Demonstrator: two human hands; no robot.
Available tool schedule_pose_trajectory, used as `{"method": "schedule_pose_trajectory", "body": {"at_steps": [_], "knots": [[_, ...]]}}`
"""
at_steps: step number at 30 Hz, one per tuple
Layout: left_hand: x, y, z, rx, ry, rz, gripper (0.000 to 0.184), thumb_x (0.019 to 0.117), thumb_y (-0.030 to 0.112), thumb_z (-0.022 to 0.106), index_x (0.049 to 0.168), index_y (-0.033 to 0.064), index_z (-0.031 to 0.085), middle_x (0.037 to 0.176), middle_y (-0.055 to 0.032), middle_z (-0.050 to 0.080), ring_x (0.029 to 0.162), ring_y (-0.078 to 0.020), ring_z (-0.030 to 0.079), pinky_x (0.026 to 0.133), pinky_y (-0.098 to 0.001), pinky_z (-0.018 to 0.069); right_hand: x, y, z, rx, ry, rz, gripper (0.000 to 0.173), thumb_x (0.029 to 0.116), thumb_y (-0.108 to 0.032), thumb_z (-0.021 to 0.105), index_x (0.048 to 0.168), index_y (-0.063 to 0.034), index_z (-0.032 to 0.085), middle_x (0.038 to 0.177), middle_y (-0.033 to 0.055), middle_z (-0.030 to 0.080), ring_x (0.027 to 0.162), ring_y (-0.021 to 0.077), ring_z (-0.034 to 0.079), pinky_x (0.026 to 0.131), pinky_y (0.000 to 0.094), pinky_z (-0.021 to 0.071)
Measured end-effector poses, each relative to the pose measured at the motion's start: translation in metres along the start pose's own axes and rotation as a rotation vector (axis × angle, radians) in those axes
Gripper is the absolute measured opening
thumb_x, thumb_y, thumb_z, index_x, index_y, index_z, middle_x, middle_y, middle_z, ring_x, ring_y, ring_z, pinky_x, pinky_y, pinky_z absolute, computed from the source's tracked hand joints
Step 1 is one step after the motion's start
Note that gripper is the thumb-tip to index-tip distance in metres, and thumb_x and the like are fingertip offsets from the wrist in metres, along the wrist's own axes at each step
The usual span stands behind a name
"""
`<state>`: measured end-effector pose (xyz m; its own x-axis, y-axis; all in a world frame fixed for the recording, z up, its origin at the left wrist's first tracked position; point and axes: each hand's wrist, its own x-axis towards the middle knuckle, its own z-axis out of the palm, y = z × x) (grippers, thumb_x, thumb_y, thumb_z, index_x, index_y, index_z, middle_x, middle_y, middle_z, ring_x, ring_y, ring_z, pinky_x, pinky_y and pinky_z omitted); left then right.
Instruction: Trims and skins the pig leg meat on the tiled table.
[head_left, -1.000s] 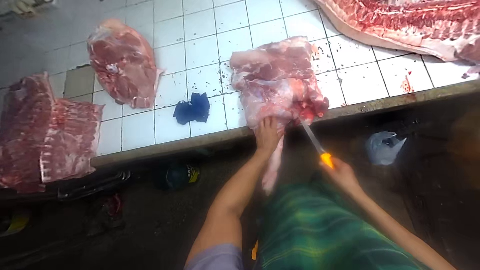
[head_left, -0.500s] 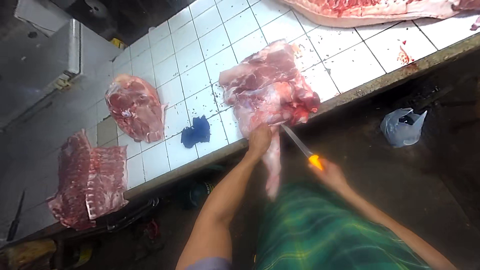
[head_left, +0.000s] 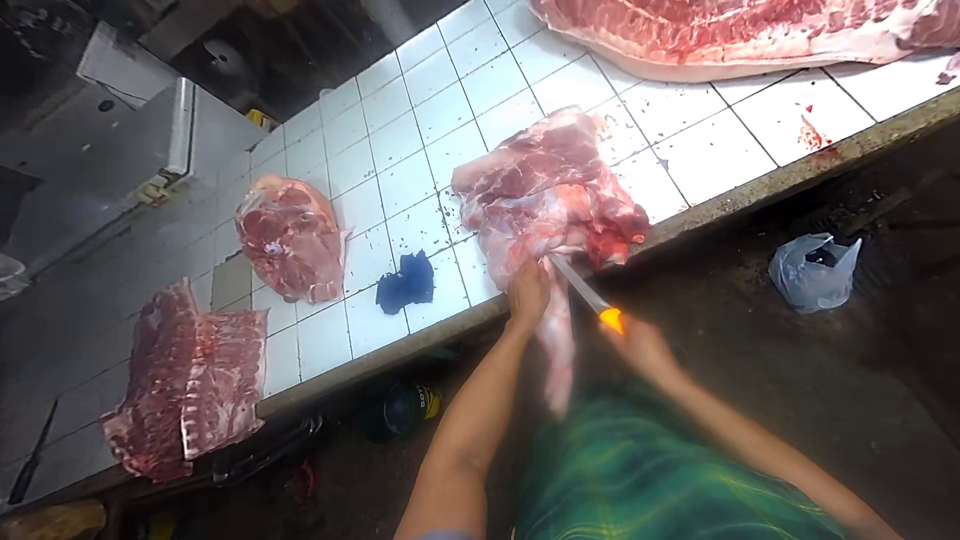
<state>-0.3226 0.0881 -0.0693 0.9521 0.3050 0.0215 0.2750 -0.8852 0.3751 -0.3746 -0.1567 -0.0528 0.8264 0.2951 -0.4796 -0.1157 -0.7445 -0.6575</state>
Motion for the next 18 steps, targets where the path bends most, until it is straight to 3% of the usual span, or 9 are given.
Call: {"method": "schedule_pose_trajectory", "body": {"at_steps": [4, 7, 10, 13, 15, 18], "knots": [[0.006, 0.007, -0.006, 0.070, -0.028, -0.015, 0.034, 0.1076, 0.027, 0.045, 0.115, 0.0027, 0.068, 0.113, -0.0180, 0.070, 0.106, -0.0354, 0.070, 0.088, -0.0571, 0.0567, 0.018, -0.062, -0.023, -0.023, -0.022, 0.012, 0.051, 0.1049, -0.051, 0.052, 0.110, -0.0027, 0.068, 0.101, 0.0193, 0.071, 0.099, 0.0351, 0.070, 0.089, 0.0569, 0.0546], [0.004, 0.012, -0.010, 0.068, -0.063, -0.059, 0.034, 0.1064, 0.028, 0.047, 0.121, 0.0047, 0.067, 0.119, -0.0182, 0.069, 0.109, -0.0365, 0.069, 0.088, -0.0592, 0.0570, 0.046, -0.071, -0.017, -0.030, 0.026, -0.057, 0.053, 0.1027, -0.054, 0.054, 0.107, -0.0035, 0.068, 0.098, 0.0201, 0.072, 0.096, 0.0380, 0.071, 0.084, 0.0614, 0.0558], [-0.008, 0.005, -0.008, 0.067, -0.023, 0.027, 0.030, 0.1066, 0.027, 0.048, 0.117, 0.0059, 0.066, 0.116, -0.0188, 0.068, 0.105, -0.0386, 0.069, 0.081, -0.0610, 0.0574, 0.045, -0.042, -0.064, -0.127, -0.101, -0.098, 0.056, 0.1009, -0.055, 0.058, 0.113, -0.0022, 0.069, 0.104, 0.0222, 0.071, 0.101, 0.0399, 0.069, 0.090, 0.0637, 0.0527], [-0.015, 0.008, 0.011, 0.067, 0.052, 0.078, 0.024, 0.1038, 0.023, 0.052, 0.108, 0.0050, 0.068, 0.108, -0.0169, 0.069, 0.100, -0.0360, 0.070, 0.079, -0.0569, 0.0583, 0.022, -0.007, -0.108, -0.224, -0.130, -0.088, 0.054, 0.0998, -0.057, 0.059, 0.105, -0.0047, 0.070, 0.094, 0.0180, 0.069, 0.092, 0.0352, 0.067, 0.084, 0.0609, 0.0525], [-0.024, 0.014, 0.012, 0.056, 0.103, 0.082, 0.023, 0.1040, 0.021, 0.052, 0.109, 0.0044, 0.068, 0.109, -0.0170, 0.069, 0.102, -0.0356, 0.069, 0.083, -0.0556, 0.0580, 0.015, 0.006, -0.122, -0.257, -0.109, -0.093, 0.054, 0.1001, -0.057, 0.058, 0.105, -0.0052, 0.070, 0.094, 0.0169, 0.069, 0.091, 0.0337, 0.067, 0.083, 0.0591, 0.0529], [-0.032, 0.027, 0.021, 0.054, 0.249, 0.159, 0.027, 0.1012, 0.021, 0.057, 0.119, 0.0054, 0.070, 0.123, -0.0198, 0.064, 0.117, -0.0392, 0.061, 0.094, -0.0561, 0.0529, 0.022, 0.008, -0.132, -0.268, -0.102, -0.103, 0.053, 0.1003, -0.057, 0.058, 0.104, -0.0057, 0.070, 0.092, 0.0164, 0.069, 0.090, 0.0337, 0.067, 0.083, 0.0592, 0.0529]]}}
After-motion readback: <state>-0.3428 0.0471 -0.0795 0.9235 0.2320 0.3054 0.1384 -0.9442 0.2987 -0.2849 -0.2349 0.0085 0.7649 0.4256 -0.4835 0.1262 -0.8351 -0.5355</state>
